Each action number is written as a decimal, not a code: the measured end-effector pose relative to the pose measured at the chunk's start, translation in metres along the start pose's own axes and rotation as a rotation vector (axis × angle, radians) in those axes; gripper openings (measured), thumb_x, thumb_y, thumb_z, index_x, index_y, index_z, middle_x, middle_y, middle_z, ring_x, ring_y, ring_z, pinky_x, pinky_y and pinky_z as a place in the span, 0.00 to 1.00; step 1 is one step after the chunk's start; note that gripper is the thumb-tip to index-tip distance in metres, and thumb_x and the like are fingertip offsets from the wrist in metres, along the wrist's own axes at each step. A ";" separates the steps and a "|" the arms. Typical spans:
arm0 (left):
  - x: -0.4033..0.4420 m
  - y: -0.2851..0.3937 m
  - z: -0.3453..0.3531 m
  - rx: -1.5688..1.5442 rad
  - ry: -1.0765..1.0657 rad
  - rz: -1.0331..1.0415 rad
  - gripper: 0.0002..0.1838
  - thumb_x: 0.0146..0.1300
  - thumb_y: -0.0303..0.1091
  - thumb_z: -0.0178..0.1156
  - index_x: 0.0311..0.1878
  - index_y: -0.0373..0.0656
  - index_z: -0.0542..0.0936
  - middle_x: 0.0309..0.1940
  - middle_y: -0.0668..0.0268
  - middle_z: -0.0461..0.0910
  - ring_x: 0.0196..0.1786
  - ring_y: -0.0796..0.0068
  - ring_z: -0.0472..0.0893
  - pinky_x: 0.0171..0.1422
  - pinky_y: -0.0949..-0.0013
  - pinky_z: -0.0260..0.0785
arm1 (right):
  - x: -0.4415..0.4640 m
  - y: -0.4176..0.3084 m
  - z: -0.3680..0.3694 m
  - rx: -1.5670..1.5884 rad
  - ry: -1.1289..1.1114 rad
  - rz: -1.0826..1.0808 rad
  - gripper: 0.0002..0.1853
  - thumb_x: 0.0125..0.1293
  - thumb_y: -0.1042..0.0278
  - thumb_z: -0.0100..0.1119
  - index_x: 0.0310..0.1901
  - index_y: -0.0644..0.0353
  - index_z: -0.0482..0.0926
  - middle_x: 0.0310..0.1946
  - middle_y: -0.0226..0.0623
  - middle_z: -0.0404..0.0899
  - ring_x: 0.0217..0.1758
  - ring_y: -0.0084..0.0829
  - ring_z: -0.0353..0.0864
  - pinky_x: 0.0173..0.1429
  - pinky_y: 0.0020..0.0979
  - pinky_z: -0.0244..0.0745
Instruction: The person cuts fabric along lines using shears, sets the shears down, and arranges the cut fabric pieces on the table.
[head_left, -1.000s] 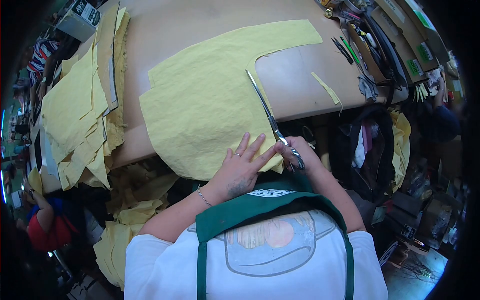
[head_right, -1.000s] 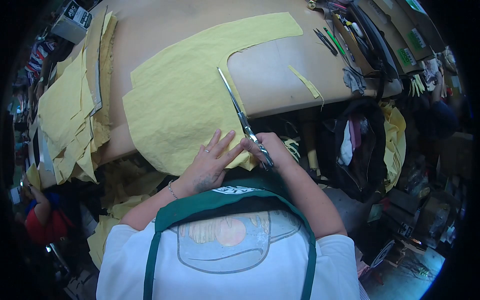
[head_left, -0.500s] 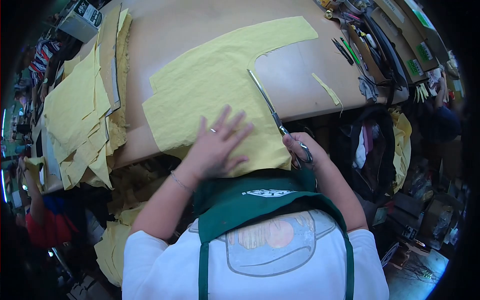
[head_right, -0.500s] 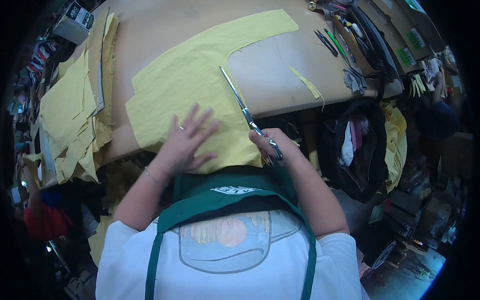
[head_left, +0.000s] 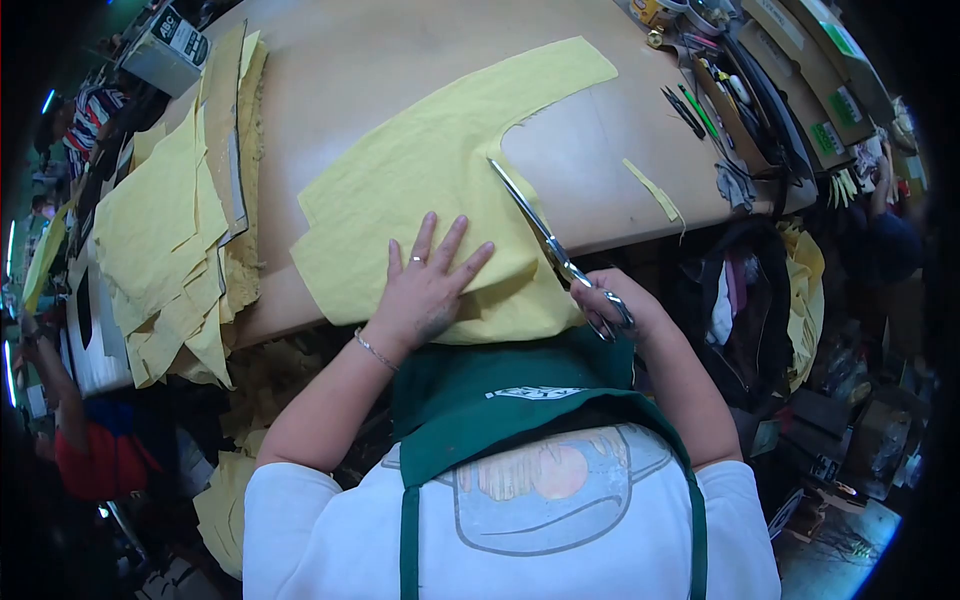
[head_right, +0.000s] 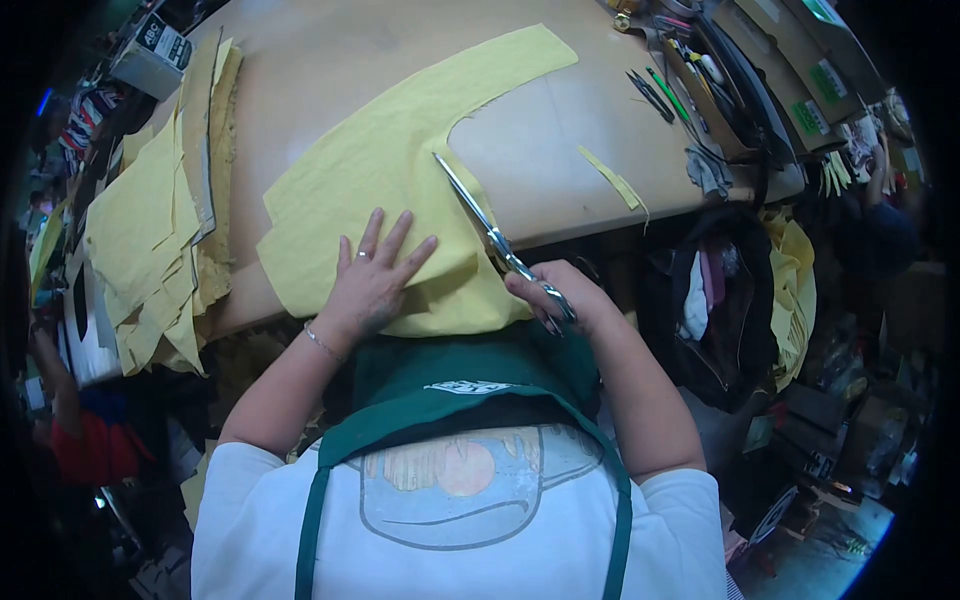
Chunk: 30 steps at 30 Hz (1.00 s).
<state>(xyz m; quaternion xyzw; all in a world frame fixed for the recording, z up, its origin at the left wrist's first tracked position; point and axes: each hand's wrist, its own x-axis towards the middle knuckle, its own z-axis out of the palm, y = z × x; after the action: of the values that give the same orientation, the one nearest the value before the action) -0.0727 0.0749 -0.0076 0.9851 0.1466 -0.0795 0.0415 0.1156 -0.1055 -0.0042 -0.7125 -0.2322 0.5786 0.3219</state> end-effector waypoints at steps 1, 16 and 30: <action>-0.005 0.005 -0.003 -0.035 -0.021 -0.022 0.33 0.53 0.32 0.49 0.64 0.65 0.56 0.67 0.62 0.44 0.69 0.49 0.41 0.59 0.31 0.44 | -0.005 0.000 0.001 0.001 -0.007 0.008 0.26 0.54 0.39 0.54 0.19 0.57 0.67 0.10 0.26 0.65 0.11 0.17 0.65 0.15 0.20 0.59; -0.009 0.034 -0.007 -0.202 -0.089 0.095 0.34 0.53 0.25 0.45 0.64 0.65 0.55 0.68 0.66 0.43 0.70 0.55 0.40 0.58 0.27 0.39 | -0.016 0.024 -0.004 0.098 -0.215 -0.048 0.33 0.46 0.27 0.50 0.23 0.58 0.68 0.13 0.28 0.68 0.15 0.19 0.69 0.20 0.21 0.65; -0.018 0.038 -0.011 -0.256 -0.106 0.116 0.33 0.54 0.24 0.44 0.64 0.65 0.57 0.68 0.66 0.44 0.70 0.55 0.41 0.59 0.28 0.38 | -0.011 0.016 -0.014 -0.019 -0.287 -0.092 0.36 0.46 0.25 0.47 0.24 0.60 0.68 0.15 0.29 0.69 0.17 0.21 0.71 0.23 0.23 0.69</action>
<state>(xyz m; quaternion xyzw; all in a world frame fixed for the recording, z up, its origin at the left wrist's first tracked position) -0.0768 0.0346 0.0085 0.9731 0.0960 -0.1093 0.1788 0.1256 -0.1273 -0.0069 -0.6142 -0.3136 0.6570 0.3046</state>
